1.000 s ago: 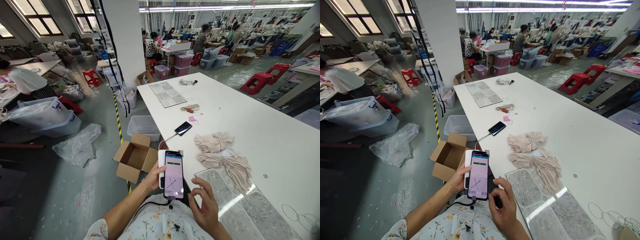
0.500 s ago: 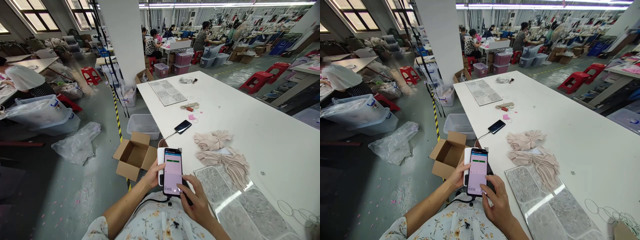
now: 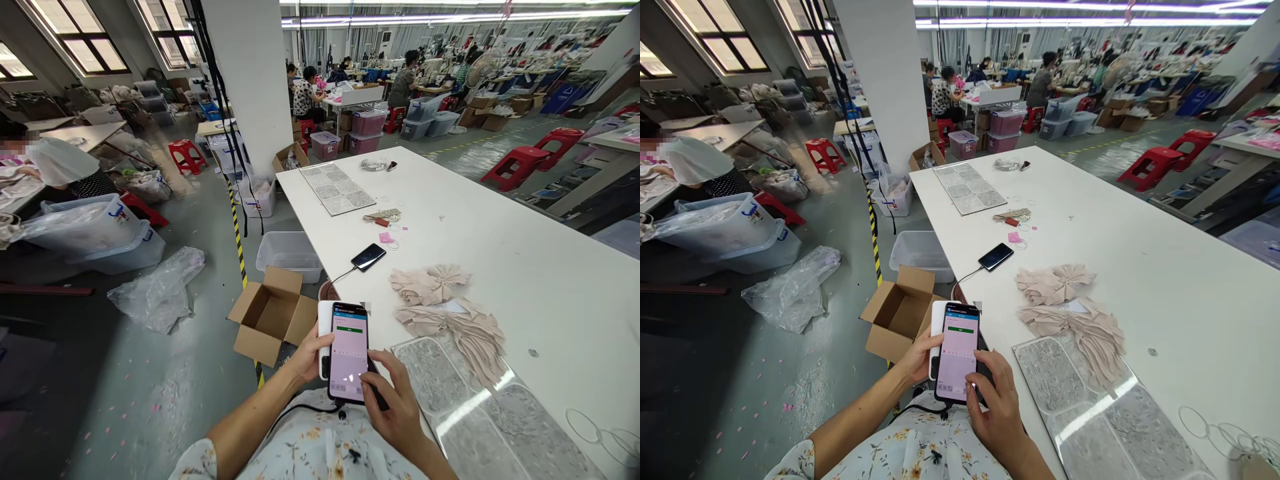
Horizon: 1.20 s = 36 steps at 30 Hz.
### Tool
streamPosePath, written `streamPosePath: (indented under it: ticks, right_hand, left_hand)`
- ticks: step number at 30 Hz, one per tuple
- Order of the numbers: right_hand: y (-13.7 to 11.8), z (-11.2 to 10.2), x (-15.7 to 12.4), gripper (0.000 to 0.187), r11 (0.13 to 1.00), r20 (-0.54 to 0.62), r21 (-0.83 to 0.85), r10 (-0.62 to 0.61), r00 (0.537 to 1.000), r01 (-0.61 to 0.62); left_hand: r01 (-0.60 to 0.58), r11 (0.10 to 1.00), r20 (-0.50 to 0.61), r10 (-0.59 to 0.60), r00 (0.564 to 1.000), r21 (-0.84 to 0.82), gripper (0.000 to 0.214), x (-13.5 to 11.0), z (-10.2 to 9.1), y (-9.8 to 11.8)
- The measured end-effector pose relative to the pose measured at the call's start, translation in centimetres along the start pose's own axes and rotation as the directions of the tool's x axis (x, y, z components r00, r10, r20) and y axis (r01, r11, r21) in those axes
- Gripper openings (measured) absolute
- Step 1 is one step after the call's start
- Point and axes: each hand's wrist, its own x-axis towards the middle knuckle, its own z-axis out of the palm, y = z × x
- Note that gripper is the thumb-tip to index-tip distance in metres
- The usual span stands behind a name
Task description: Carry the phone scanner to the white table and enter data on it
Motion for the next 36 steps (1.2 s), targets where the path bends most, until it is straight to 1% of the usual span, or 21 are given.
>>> streamPosePath:
  ticks: [4,6,14,22,27,29,32,34,36]
  right_hand:
    - [0.3,-0.1,-0.3,0.027,1.0,0.03,-0.018,-0.018,0.999,0.019]
    - [0.3,0.0,-0.4,0.031,0.999,0.054,-0.038,-0.014,0.998,0.016]
    - [0.2,0.5,-0.1,0.033,0.992,0.095,-0.122,-0.004,0.996,0.015]
    - [0.2,0.8,0.1,0.039,0.99,0.093,-0.141,0.01,0.996,0.003]
    - [0.0,0.9,0.2,0.036,0.988,0.114,-0.156,-0.004,0.993,0.022]
    - [-0.1,0.7,0.4,0.036,0.989,0.097,-0.144,-0.015,0.995,0.028]
    - [-0.2,0.1,0.5,0.035,0.994,0.01,-0.104,-0.034,0.999,0.035]
    - [-0.2,-0.2,0.5,0.03,0.996,-0.026,-0.082,-0.04,0.999,0.038]
    - [-0.3,-0.3,0.3,0.021,0.998,-0.029,-0.054,-0.045,0.999,0.043]
  left_hand:
    - [0.005,1.0,0.006,-0.005,1.0,-0.008,0.057,0.0,0.0,-0.2]
    - [0.001,1.0,0.01,-0.001,1.0,-0.011,0.057,0.0,0.1,-0.2]
    - [0.005,0.999,0.04,-0.003,0.999,-0.032,0.059,-0.1,0.1,-0.3]
    - [0.019,0.999,0.029,-0.018,0.999,-0.031,0.058,-0.2,0.0,-0.3]
    - [0.018,0.999,0.03,-0.017,0.999,-0.04,0.059,-0.2,-0.1,-0.4]
    - [0.02,0.999,0.024,-0.019,1.0,-0.037,0.06,-0.3,-0.1,-0.4]
    - [0.024,1.0,-0.005,-0.024,1.0,-0.02,0.062,-0.3,0.0,-0.3]
    - [0.021,1.0,-0.02,-0.022,1.0,-0.012,0.064,-0.3,0.1,-0.2]
    - [0.018,1.0,-0.02,-0.018,1.0,-0.01,0.064,-0.3,0.2,-0.1]
